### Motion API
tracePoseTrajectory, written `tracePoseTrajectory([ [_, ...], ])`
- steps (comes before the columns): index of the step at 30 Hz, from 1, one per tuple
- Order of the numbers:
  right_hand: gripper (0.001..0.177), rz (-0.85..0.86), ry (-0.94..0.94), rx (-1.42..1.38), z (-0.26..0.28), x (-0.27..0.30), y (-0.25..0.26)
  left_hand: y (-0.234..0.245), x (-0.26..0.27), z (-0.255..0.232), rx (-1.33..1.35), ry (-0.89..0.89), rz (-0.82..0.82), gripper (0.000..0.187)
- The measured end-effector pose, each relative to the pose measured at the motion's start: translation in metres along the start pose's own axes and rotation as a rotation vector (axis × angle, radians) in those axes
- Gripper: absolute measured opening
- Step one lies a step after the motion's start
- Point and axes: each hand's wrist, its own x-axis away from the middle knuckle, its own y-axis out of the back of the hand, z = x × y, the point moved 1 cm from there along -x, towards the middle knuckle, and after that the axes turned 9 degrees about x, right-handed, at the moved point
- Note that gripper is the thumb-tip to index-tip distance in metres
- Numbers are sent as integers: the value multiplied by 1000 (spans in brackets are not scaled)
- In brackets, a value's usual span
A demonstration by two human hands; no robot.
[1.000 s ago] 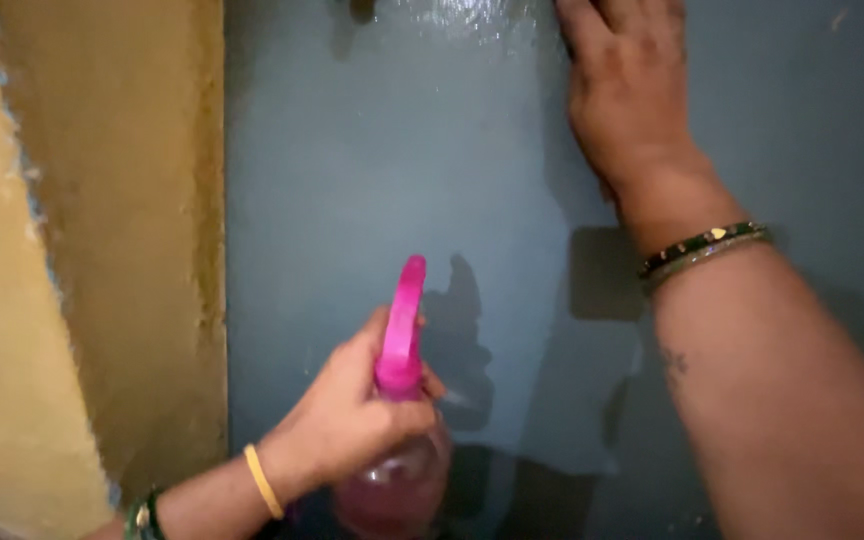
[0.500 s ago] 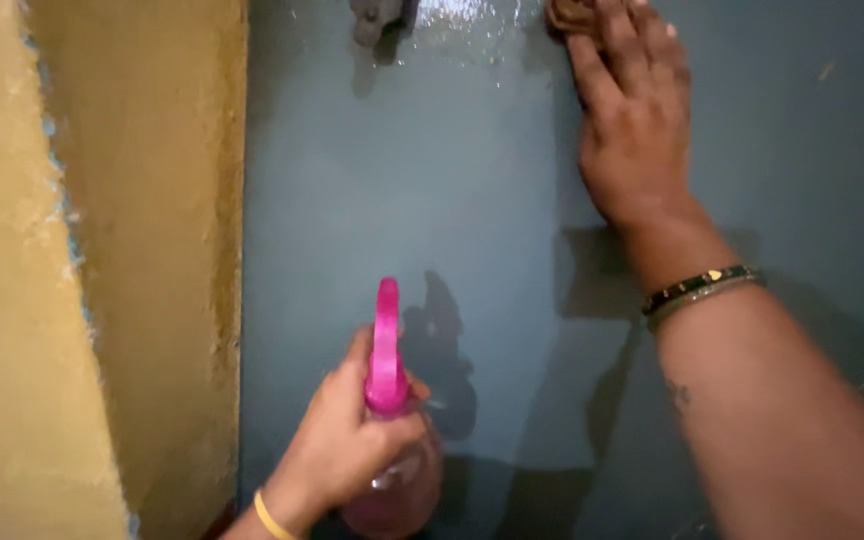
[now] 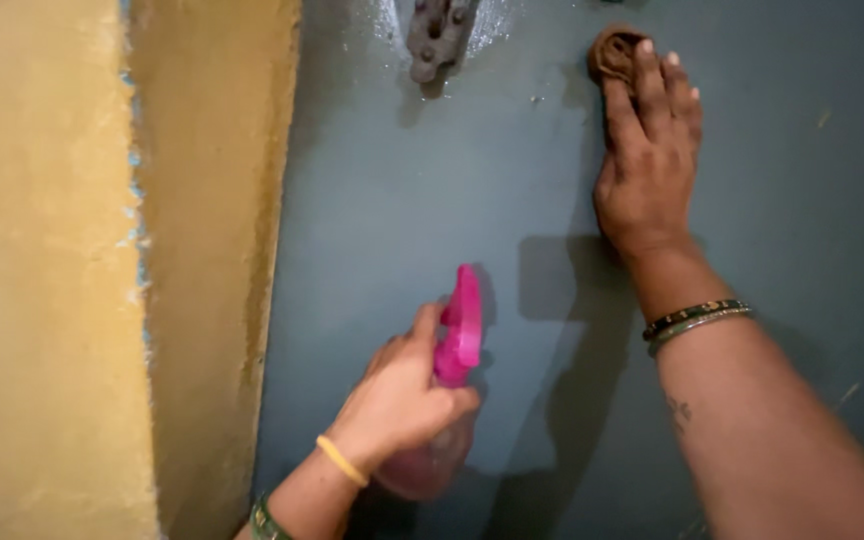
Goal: The person sprays a cleaning solution from a pink spray bottle onto a gray wall and wipes the surface with a brown cloth. The person repeatedly sprays and wipes the same wall area throughout the clip.
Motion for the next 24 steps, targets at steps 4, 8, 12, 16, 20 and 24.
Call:
tracePoseTrajectory([
  [4,57,17,-48,-20,6,3,-2,8,-8,-12,-8,-62,0,84],
  [8,64,-9,-64,-62,27,2,-1,19,-8,-20,9,-77,-3,81],
  [12,71,47,39,-129,65,16,-4,33,-1,-25,40,-20,-31,79],
  [16,65,122,122,-214,112,36,-9,36,9,-25,46,-40,-73,77],
  [20,59,184,379,-265,164,46,-4,36,14,-26,21,-45,-76,76],
  [24,63,251,588,-27,180,54,5,39,18,-27,11,-41,-71,76],
])
